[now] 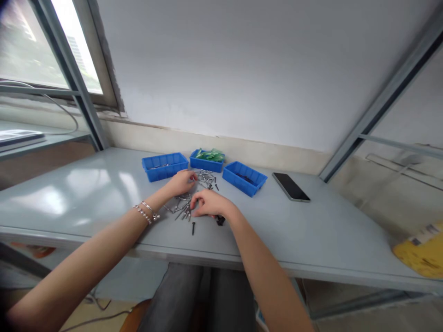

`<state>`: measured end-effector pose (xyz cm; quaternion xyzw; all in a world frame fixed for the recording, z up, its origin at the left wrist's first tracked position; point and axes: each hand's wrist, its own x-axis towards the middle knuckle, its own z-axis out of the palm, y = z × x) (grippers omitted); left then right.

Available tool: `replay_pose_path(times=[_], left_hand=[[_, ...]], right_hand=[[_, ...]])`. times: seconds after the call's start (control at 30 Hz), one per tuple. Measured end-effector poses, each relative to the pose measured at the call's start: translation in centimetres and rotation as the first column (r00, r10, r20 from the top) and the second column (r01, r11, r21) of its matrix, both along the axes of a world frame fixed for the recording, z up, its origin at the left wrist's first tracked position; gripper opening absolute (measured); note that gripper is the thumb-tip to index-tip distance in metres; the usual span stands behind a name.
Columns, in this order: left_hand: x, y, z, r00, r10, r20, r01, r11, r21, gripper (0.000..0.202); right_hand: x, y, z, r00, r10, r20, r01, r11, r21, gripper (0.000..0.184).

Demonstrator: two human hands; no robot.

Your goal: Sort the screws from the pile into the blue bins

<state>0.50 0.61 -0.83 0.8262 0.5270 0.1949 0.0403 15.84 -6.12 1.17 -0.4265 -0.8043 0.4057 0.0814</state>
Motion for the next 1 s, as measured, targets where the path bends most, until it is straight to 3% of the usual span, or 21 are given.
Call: replay_pose_path(times=[0.2, 0.47, 0.6, 0.67, 0.73, 0.77, 0.87, 0.93, 1.0], left_hand=[[-0.2, 0.3, 0.1, 0.999, 0.043, 0.012, -0.043, 0.999, 0.019, 0.026], [-1.9, 2.0, 0.0, 0.983, 0.139, 0.118, -0.145, 0.989, 0.043, 0.031], [-1.9, 2.1, -0.4, 0.991, 0.099, 0.090, -0.099, 0.995, -0.006, 0.031], [-1.6, 2.0, -0.6, 0.995, 0.047, 0.085, -0.045, 0.999, -0.028, 0.033], [-1.2, 1.7, -0.8, 0.997, -0.004, 0.073, 0.008, 0.999, -0.053, 0.035], [-1.1, 1.6, -0.8, 0.998, -0.029, 0.064, 0.033, 0.997, -0.064, 0.035], [-0.7, 1.4, -1.0, 0.995, -0.092, 0.049, 0.095, 0.993, -0.074, 0.035], [-0.5, 1.3, -1.1, 0.991, -0.122, 0.064, 0.125, 0.990, -0.058, 0.034], [-0.2, 1.3, -1.2, 0.986, -0.132, 0.100, 0.137, 0.989, -0.051, 0.033]], right_hand=[[-0.1, 0.4, -0.2, 0.996, -0.071, 0.056, 0.066, 0.995, 0.080, 0.009], [0.4, 1.1, -0.5, 0.988, -0.154, 0.008, 0.149, 0.968, 0.202, 0.006], [1.4, 1.5, -0.3, 0.965, -0.254, -0.058, 0.260, 0.924, 0.282, 0.002], [1.8, 1.2, 0.3, 0.956, -0.276, -0.103, 0.292, 0.931, 0.217, 0.008], [1.7, 0.3, 1.0, 0.965, -0.144, -0.218, 0.144, 0.989, -0.016, 0.020], [1.4, -0.2, 1.4, 0.954, -0.051, -0.296, 0.012, 0.991, -0.132, 0.025], [-0.2, -1.8, 1.6, 0.883, 0.135, -0.450, -0.326, 0.865, -0.381, 0.036], [-1.4, -2.4, 1.1, 0.864, 0.189, -0.467, -0.423, 0.775, -0.470, 0.036], [-2.2, -2.4, 0.4, 0.849, 0.184, -0.495, -0.445, 0.753, -0.485, 0.035]])
